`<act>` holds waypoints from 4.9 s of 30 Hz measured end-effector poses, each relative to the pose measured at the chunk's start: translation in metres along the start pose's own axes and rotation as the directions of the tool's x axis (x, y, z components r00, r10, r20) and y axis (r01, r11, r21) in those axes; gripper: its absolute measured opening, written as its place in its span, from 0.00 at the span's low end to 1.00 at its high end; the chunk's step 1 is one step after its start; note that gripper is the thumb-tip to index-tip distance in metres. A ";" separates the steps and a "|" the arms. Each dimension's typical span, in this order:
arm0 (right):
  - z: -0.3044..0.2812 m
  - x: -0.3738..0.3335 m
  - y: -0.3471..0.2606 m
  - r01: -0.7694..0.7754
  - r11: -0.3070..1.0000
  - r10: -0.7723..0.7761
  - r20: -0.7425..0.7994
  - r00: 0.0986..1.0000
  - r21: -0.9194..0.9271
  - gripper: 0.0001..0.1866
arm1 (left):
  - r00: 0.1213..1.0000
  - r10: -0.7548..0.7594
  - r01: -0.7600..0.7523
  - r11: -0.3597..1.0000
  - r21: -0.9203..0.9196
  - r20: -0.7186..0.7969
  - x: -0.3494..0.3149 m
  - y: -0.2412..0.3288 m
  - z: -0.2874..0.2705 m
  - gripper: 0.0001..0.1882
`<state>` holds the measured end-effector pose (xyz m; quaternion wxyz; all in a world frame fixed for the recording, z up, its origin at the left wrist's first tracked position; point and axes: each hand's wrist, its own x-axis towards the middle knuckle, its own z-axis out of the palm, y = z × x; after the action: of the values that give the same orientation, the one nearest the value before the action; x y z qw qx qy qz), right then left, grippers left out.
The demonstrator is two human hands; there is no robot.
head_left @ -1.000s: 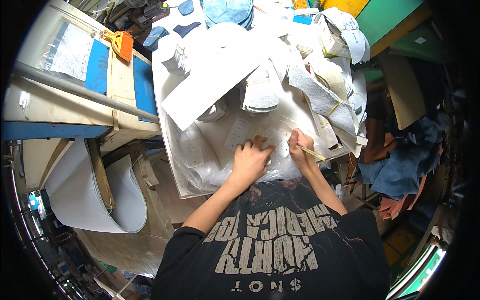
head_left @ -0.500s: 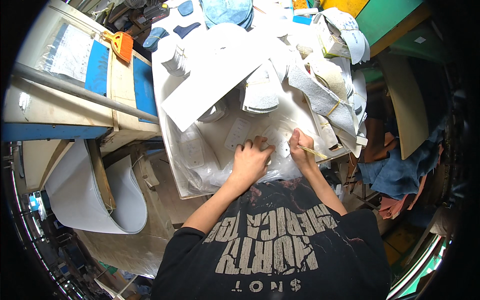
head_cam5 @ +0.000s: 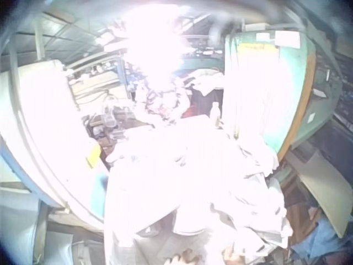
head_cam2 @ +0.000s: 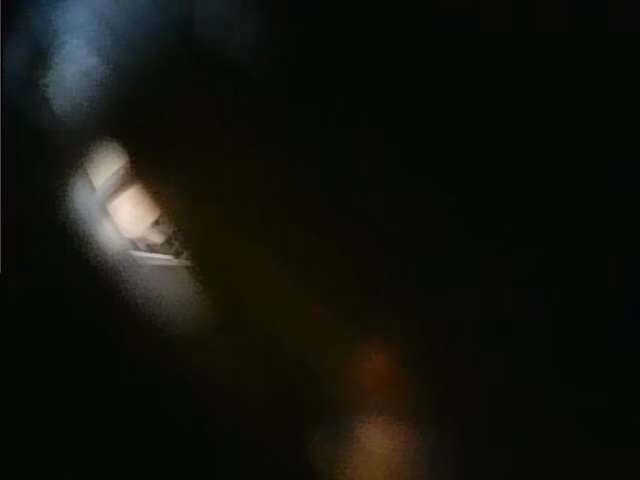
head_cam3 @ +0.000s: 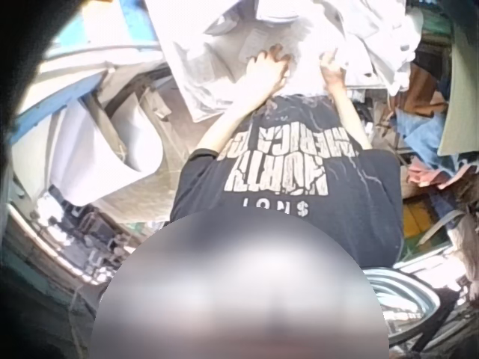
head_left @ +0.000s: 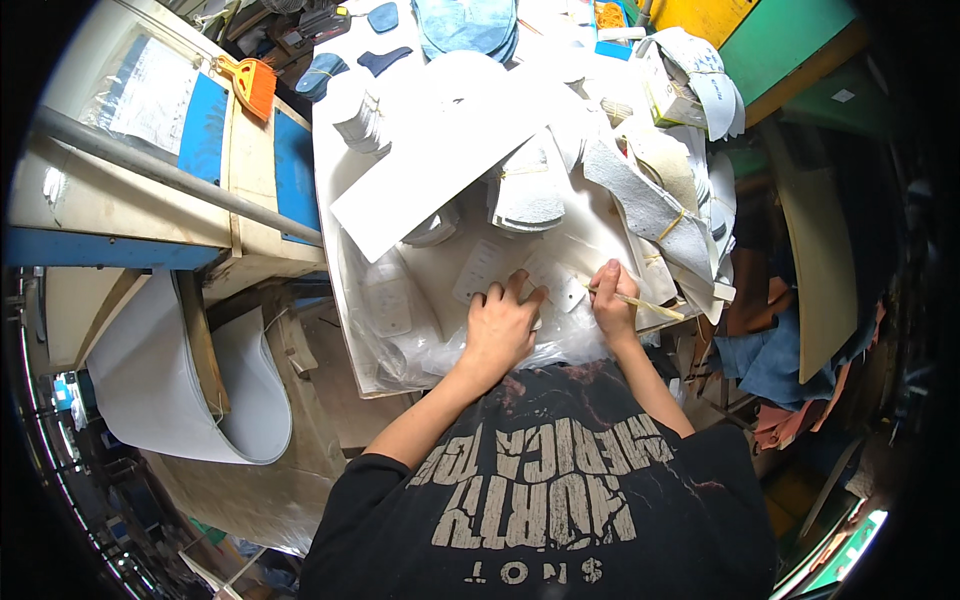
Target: The person handles white foam shoe insoles and blue fabric shoe parts at a cluttered workbench. They place items into a clear plastic bag, seal it, and briefly interact with a coworker while holding the bag. The person also picks up a red bottle and places it on the table.
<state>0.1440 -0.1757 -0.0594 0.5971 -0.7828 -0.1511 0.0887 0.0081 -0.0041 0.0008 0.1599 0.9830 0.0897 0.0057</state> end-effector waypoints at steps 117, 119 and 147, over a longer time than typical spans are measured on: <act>0.008 0.058 -0.140 0.200 0.856 -0.244 0.031 0.969 0.476 0.30 | 0.580 -0.224 -0.004 0.961 -0.278 -0.783 -0.016 -0.078 -0.122 0.17; 0.018 0.064 -0.150 0.226 0.867 -0.311 0.128 0.942 0.445 0.30 | 0.548 -0.246 0.012 0.958 -0.287 -0.800 -0.015 -0.082 -0.121 0.15; 0.128 0.161 -0.172 0.326 0.906 -0.408 0.358 0.840 0.269 0.24 | 0.549 -0.606 0.544 0.782 -0.304 -0.576 -0.010 -0.127 -0.056 0.26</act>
<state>0.2317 0.0375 0.0777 0.6328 -0.6402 -0.4098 0.1472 -0.0264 0.1305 0.0137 0.1557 0.8254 0.4552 0.2953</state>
